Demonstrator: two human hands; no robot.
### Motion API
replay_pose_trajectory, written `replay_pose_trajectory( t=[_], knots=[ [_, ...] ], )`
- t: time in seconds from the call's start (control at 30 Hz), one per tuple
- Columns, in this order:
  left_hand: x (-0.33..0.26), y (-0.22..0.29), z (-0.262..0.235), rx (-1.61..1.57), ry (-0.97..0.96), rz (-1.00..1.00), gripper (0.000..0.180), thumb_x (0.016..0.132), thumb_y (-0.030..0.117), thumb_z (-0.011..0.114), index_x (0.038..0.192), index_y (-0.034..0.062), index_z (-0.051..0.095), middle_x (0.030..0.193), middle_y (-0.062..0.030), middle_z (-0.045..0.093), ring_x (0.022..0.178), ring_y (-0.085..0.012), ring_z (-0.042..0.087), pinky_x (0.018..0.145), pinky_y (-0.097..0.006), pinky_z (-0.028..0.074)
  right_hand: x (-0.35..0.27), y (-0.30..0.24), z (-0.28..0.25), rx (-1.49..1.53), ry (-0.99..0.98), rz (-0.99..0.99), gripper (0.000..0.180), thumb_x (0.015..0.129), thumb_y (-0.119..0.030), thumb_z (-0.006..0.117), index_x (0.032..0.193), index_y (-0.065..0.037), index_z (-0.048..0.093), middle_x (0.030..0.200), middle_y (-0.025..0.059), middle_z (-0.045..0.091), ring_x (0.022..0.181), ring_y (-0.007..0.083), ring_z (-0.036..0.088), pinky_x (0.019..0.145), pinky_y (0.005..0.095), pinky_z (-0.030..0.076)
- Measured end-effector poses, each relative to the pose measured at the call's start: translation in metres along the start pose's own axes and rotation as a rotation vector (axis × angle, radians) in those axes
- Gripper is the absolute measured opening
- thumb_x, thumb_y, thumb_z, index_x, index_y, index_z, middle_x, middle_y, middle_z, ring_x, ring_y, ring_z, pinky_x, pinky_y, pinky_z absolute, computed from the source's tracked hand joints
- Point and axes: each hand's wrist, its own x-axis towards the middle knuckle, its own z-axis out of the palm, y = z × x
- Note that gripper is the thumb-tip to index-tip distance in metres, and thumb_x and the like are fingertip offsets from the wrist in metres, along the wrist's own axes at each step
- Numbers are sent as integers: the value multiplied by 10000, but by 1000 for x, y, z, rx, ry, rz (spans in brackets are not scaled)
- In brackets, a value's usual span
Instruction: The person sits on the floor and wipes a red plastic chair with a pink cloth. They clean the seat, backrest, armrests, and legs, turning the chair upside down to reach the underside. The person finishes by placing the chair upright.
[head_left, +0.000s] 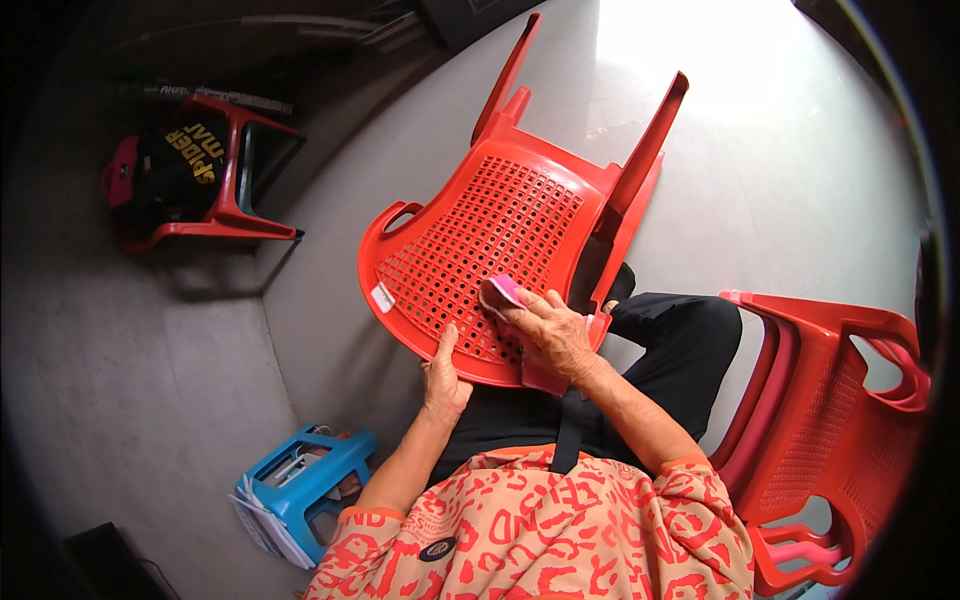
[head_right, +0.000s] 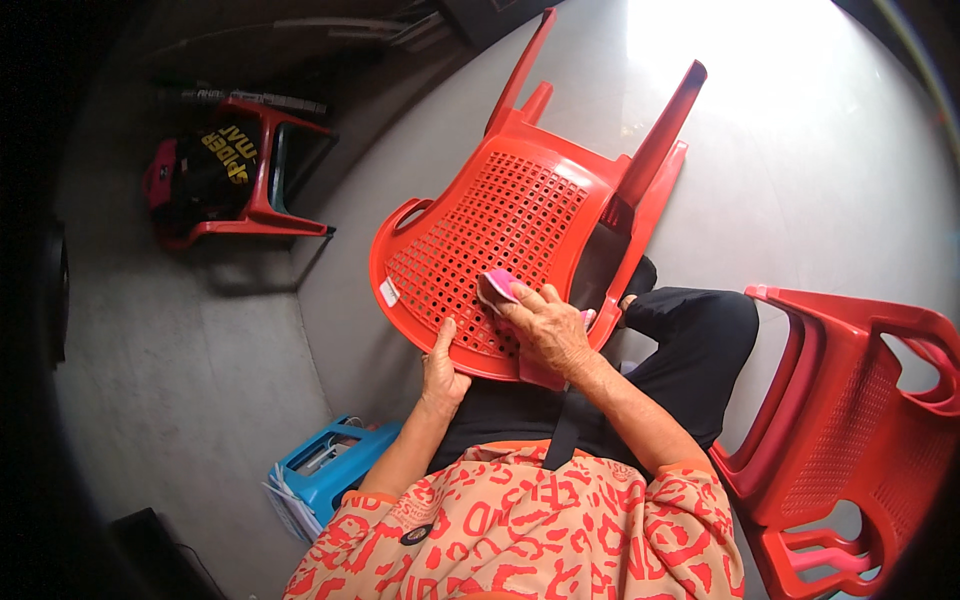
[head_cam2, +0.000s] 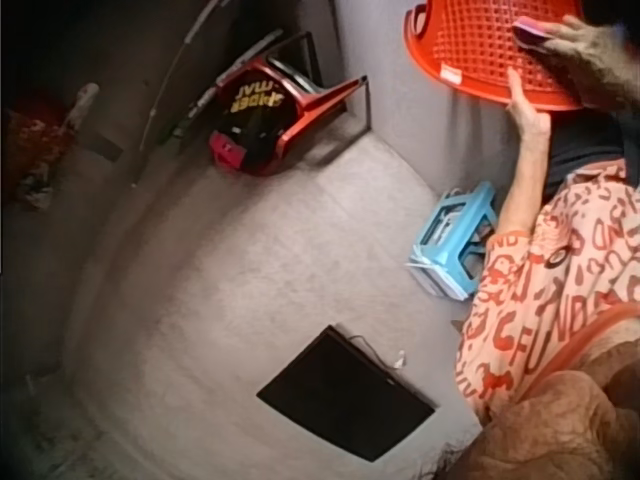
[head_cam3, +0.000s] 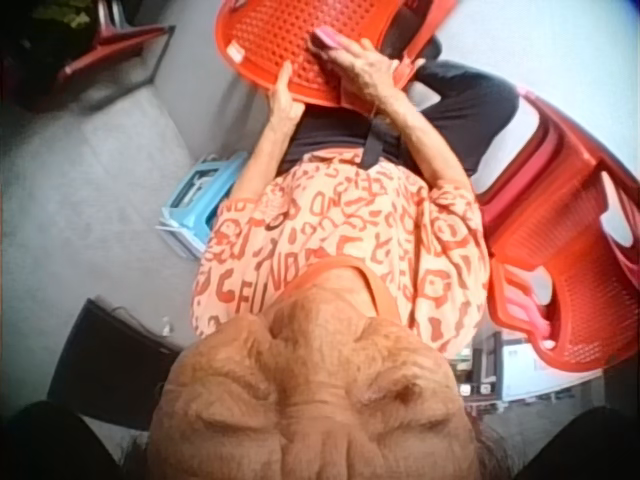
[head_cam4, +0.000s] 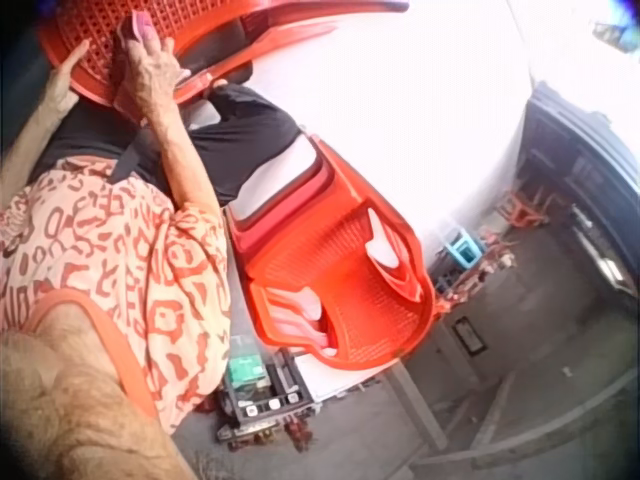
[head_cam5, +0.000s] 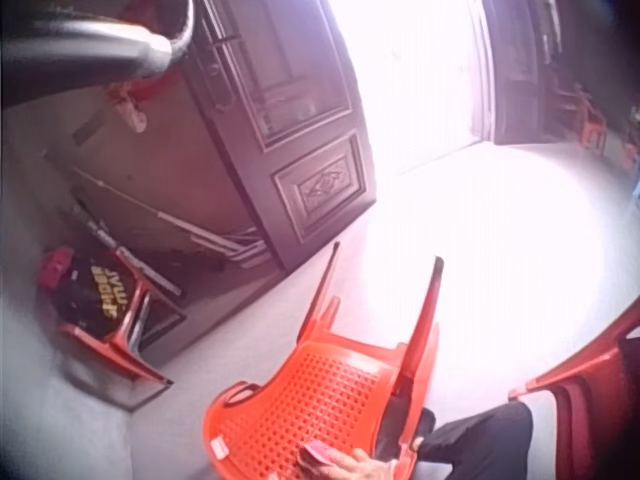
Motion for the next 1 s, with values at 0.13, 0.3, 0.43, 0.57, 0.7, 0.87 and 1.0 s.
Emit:
replay_pose_trajectory(
  t=[0.13, 0.3, 0.43, 0.57, 0.7, 0.87, 1.0],
  knots=[
    [-3, 3, 2, 0, 24, -6, 469, 920, 87, 600, 1353, 86, 419, 1283, -103, 545, 1124, -236, 575, 960, -452, 514, 24, 18, 1, -27, -2, 58, 365, 726, -91, 672, 1086, -151, 658, 1193, 73, 608, 849, 294, 584, 716, 362, 524],
    [-6, 5, 3, -14, 34, -19, 486, 906, 68, 620, 1349, 104, 425, 1292, -80, 531, 1136, -209, 559, 953, -431, 522, 62, 62, -8, -116, 75, 187, 327, 796, -122, 659, 1120, -161, 646, 1199, 75, 605, 895, 301, 591, 734, 390, 536],
    [-8, 5, 6, -3, 43, 10, 465, 903, 68, 626, 1331, 106, 447, 1273, -73, 547, 1119, -199, 570, 950, -426, 524, 90, 108, -14, -243, 145, 280, 271, 837, -179, 643, 1108, -167, 657, 1171, 73, 613, 928, 306, 594, 765, 400, 527],
    [-5, 4, 5, 1, 55, 2, 437, 902, 68, 629, 1308, 106, 471, 1250, -65, 563, 1101, -190, 578, 942, -424, 529, 117, 131, -20, -224, 140, 497, 267, 854, -163, 625, 1118, -174, 657, 1173, 57, 613, 952, 312, 590, 827, 411, 499],
    [-5, 5, 3, -5, 46, 7, 443, 902, 72, 630, 1312, 102, 464, 1260, -69, 553, 1105, -194, 574, 934, -428, 533, 114, 113, -22, -191, 12, 415, 336, 779, -103, 650, 1107, -178, 659, 1200, 46, 602, 1020, 305, 568, 837, 402, 498],
    [-4, 3, 4, 2, 45, 23, 464, 898, 72, 633, 1324, 98, 451, 1272, -76, 544, 1110, -203, 571, 938, -433, 530, 85, 81, -8, -81, -10, 281, 404, 700, -51, 670, 1075, -200, 674, 1260, 64, 579, 1038, 317, 561, 870, 396, 506],
    [-5, 2, 5, -8, 34, 41, 477, 897, 64, 632, 1334, 97, 445, 1276, -75, 543, 1115, -206, 567, 950, -432, 519, 58, 42, 1, -8, -61, 113, 399, 669, -58, 690, 1045, -191, 682, 1212, 87, 600, 950, 319, 570, 789, 396, 509]
  ],
)
